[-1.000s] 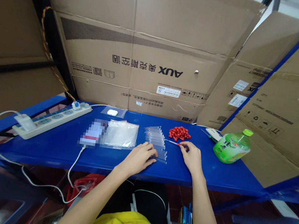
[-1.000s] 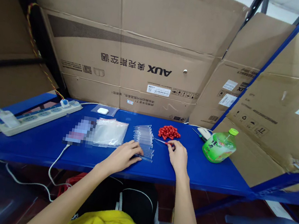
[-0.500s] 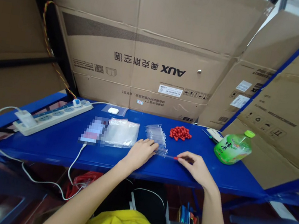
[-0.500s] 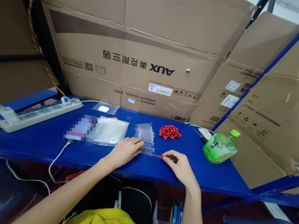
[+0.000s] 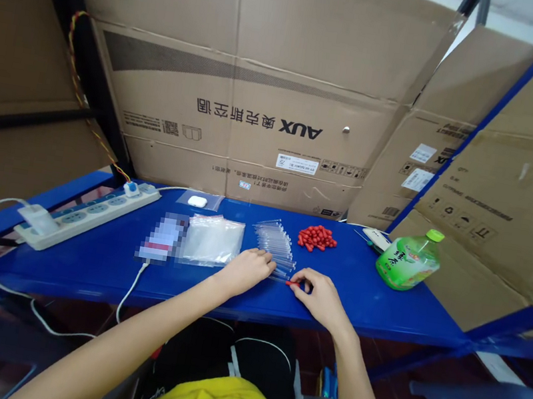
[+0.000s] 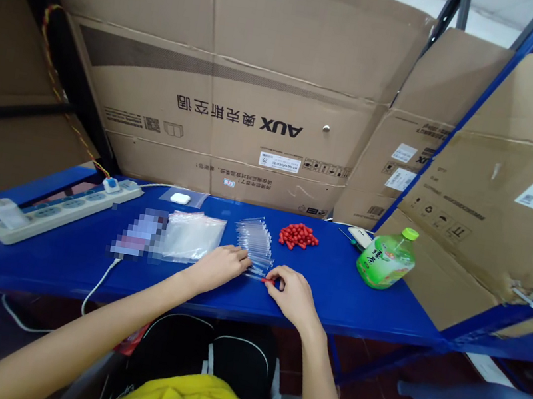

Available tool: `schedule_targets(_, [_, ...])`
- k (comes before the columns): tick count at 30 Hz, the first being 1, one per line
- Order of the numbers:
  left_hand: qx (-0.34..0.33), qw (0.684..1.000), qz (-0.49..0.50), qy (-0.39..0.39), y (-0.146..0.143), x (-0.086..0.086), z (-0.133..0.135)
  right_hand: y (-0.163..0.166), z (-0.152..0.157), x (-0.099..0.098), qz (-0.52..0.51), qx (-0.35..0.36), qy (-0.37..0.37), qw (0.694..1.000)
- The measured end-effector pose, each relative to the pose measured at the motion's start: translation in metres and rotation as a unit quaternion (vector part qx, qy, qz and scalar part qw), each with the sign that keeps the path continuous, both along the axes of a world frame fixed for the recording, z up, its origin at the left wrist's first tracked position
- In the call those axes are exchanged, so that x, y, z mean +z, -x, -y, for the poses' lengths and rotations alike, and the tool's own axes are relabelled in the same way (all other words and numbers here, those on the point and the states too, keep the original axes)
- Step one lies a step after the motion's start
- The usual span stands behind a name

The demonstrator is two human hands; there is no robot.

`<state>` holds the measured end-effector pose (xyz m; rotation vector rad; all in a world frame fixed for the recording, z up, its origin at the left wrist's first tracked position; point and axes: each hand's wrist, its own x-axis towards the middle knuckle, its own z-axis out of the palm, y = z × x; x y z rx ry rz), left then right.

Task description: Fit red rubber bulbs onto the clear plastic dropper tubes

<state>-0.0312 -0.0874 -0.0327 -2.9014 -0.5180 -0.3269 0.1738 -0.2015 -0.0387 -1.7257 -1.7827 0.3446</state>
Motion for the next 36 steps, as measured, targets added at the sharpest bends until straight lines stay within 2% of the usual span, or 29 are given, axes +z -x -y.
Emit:
schedule_targets(3, [0.001, 1.0, 0.006, 0.009, 0.001, 0.0, 0.002, 0.002, -0.002, -0.003, 0.015, -0.013, -0.01, 1.0])
schedule_targets(9, [0.02, 0.997, 0.015, 0.077, 0.013, 0.009, 0.003, 0.008, -0.007, -0.006, 0.039, -0.049, -0.036, 0.997])
schedule_targets(13, [0.069, 0.976, 0.129, 0.162, 0.028, 0.015, 0.008, 0.014, -0.017, -0.006, 0.051, -0.059, -0.049, 0.996])
schedule_targets(15, [0.071, 0.942, 0.219, 0.245, 0.031, 0.014, 0.012, 0.017, -0.022, -0.007, 0.056, -0.062, -0.057, 0.995])
schedule_targets(19, [0.054, 0.828, 0.329, 0.452, 0.024, 0.002, 0.023, 0.009, -0.036, -0.006, 0.033, -0.058, -0.078, 0.995])
schedule_targets(21, [0.06, 0.785, 0.362, 0.499, 0.018, -0.008, 0.026, -0.008, -0.046, -0.003, 0.004, -0.068, -0.09, 0.994])
schedule_targets(22, [0.068, 0.777, 0.37, 0.504, 0.016, -0.012, 0.027, -0.02, -0.052, -0.001, -0.006, -0.087, -0.106, 0.991])
schedule_targets(25, [0.105, 0.779, 0.369, 0.496, 0.013, -0.017, 0.028, -0.063, -0.071, 0.005, -0.006, -0.196, -0.182, 0.963])
schedule_targets(27, [0.118, 0.792, 0.359, 0.479, 0.014, -0.014, 0.03, -0.09, -0.084, 0.007, 0.018, -0.25, -0.187, 0.95])
schedule_targets(31, [0.101, 0.82, 0.339, 0.45, 0.017, -0.004, 0.036, -0.117, -0.1, -0.001, 0.004, -0.209, -0.119, 0.971])
schedule_targets(33, [0.093, 0.818, 0.343, 0.452, 0.017, -0.002, 0.038, -0.119, -0.103, -0.007, -0.004, -0.193, -0.11, 0.975])
schedule_targets(36, [0.092, 0.801, 0.364, 0.467, 0.018, -0.002, 0.037, -0.115, -0.104, -0.013, -0.004, -0.222, -0.144, 0.964])
